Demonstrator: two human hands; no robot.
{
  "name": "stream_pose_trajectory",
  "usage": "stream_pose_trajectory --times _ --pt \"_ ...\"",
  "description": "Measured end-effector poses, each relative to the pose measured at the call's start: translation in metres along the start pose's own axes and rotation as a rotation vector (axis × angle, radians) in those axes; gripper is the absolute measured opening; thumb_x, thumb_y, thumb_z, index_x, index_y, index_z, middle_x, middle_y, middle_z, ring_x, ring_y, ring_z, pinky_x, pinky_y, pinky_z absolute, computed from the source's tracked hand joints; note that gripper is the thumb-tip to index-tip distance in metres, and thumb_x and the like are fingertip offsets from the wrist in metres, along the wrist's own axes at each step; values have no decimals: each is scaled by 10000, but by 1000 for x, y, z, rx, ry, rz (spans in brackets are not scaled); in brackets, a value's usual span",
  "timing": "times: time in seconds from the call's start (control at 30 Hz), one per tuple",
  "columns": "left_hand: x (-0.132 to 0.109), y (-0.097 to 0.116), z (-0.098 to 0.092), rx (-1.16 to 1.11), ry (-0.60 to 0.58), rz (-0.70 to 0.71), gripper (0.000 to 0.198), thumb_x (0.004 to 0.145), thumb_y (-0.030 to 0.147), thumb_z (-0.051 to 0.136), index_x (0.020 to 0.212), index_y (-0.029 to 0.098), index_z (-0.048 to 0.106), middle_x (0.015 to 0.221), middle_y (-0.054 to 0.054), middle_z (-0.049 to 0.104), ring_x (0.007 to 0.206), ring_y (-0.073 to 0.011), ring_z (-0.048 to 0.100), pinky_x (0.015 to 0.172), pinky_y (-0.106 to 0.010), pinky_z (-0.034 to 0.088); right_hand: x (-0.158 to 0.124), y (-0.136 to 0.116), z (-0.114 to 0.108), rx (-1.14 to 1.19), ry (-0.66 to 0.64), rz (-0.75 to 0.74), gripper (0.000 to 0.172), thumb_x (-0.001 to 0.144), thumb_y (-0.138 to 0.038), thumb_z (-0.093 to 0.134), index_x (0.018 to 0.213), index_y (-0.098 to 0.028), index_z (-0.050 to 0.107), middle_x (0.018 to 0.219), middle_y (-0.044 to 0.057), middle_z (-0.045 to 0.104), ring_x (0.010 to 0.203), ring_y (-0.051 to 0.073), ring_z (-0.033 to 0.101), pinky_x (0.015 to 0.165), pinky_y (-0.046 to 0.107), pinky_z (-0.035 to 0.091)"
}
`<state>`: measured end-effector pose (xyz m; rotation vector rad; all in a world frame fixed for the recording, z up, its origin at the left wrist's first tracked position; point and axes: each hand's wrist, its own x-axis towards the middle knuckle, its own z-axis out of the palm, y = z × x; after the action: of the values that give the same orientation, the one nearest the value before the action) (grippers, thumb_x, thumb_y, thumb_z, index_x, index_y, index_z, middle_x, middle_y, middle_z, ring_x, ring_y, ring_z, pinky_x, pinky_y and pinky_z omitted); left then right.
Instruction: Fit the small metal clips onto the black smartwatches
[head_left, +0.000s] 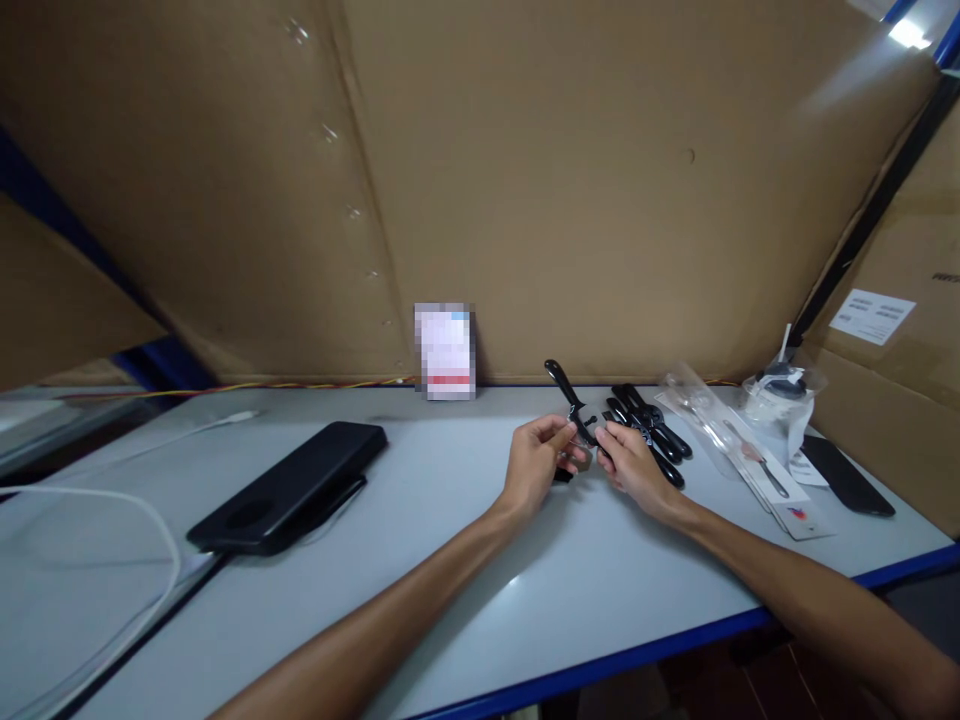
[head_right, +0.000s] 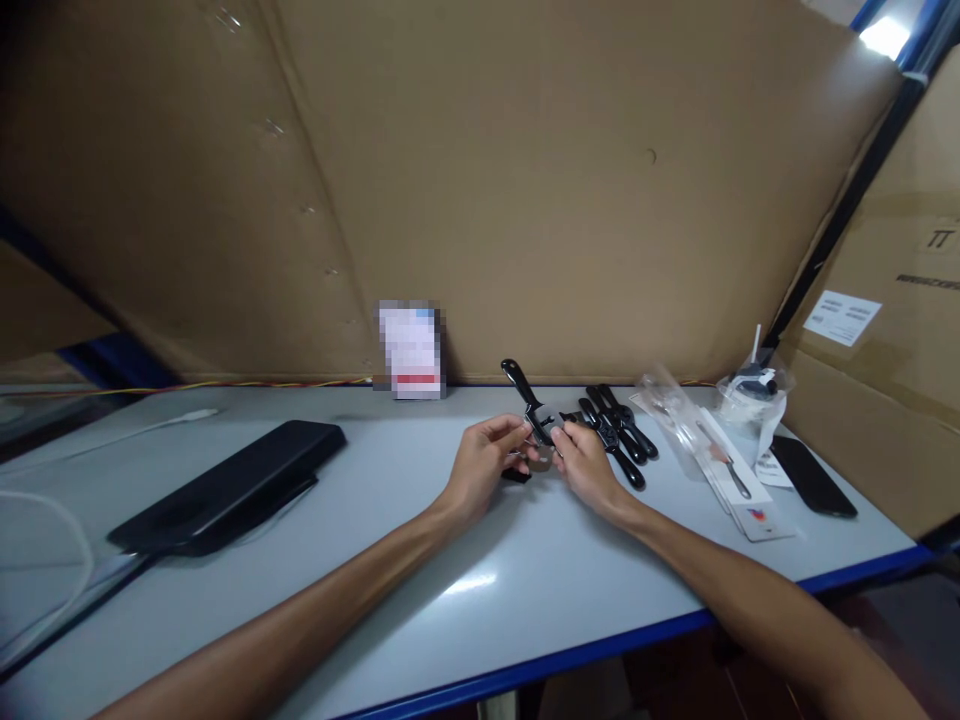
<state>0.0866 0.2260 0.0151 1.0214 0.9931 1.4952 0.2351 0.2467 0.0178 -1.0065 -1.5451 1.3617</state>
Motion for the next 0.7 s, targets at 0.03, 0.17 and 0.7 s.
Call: stream_pose_trajectory --times 0.03,0.17,0.7 --pt "0 -1 0 6 -9 2 309 675 416 807 708 147 657 628 -42 643 571 -161 629 462 -230 448 0 0 0 -2 4 -4 530 798 -668 674 682 -235 393 557 -60 409 451 81 321 405 232 203" --pt "5 -1 -2 143 6 57 333 777 491 701 783 162 652 724 -61 660 602 -185 632 474 -266 467 1 0 -1 -16 36 -6 542 784 -705 656 694 -239 395 542 -63 407 442 83 308 395 226 193" --pt "80 87 -106 1581 285 446 44 895 200 568 937 208 575 1618 -165 367 1232 -401 528 858 -537 537 15 0 -16 5 181 -2 525 748 -707 654 724 -234 430 523 -72 398 421 76 281 366 213 185"
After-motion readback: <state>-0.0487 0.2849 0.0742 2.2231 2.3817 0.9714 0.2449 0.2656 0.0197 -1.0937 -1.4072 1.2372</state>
